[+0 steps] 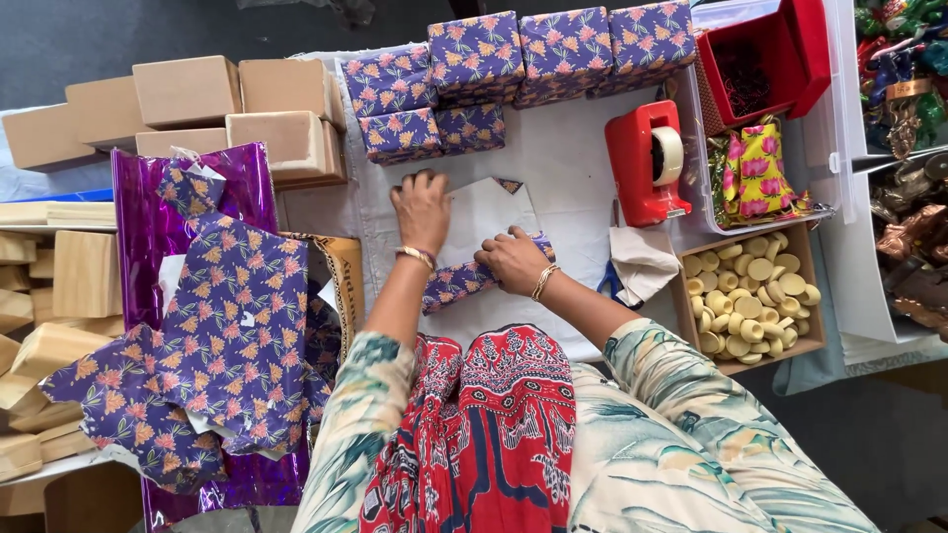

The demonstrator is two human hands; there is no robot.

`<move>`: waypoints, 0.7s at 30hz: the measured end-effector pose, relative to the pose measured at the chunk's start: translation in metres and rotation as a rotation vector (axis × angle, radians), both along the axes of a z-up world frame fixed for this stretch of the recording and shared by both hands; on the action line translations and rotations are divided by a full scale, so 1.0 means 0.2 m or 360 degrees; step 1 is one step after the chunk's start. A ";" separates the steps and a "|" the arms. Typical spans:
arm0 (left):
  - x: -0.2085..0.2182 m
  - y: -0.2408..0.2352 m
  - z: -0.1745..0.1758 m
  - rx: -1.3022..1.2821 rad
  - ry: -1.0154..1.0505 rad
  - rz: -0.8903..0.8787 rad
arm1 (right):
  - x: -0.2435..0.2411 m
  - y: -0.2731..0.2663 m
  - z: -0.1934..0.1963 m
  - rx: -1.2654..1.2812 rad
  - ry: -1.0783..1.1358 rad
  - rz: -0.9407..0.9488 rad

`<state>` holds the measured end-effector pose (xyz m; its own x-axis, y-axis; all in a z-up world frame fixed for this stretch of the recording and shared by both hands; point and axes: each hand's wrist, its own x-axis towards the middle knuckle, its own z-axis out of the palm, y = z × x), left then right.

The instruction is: The person wraps small wooden blocks in floral-patterned paper, using scissors to trim the edges and tape to secure the wrapping. They also wipe the wooden blocks with a cloth before wrapping them.

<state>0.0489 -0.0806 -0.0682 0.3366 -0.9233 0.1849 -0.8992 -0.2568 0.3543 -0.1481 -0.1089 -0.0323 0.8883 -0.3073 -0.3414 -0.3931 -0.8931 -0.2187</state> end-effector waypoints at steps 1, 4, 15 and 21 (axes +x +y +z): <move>-0.05 0.04 0.14 -0.0213 0.0092 -0.0060 | 0.01 -0.01 0.02 0.0016 0.0014 0.0013; -0.22 0.26 0.27 -0.0226 0.0284 -0.0315 | -0.01 -0.05 -0.05 0.0066 0.0032 0.0013; -0.24 0.57 0.10 -0.0032 -0.0084 -0.0653 | 0.12 -0.19 0.00 0.0180 0.0344 0.0139; -0.18 0.44 0.09 0.0207 -0.0024 -0.0722 | 0.07 -0.25 -0.10 0.0247 0.0174 0.0024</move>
<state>0.0121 0.0083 -0.0501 -0.1082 -0.9923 0.0596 -0.9357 0.1219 0.3312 -0.1335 -0.1595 -0.0518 0.8474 -0.2304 -0.4784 -0.4089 -0.8580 -0.3110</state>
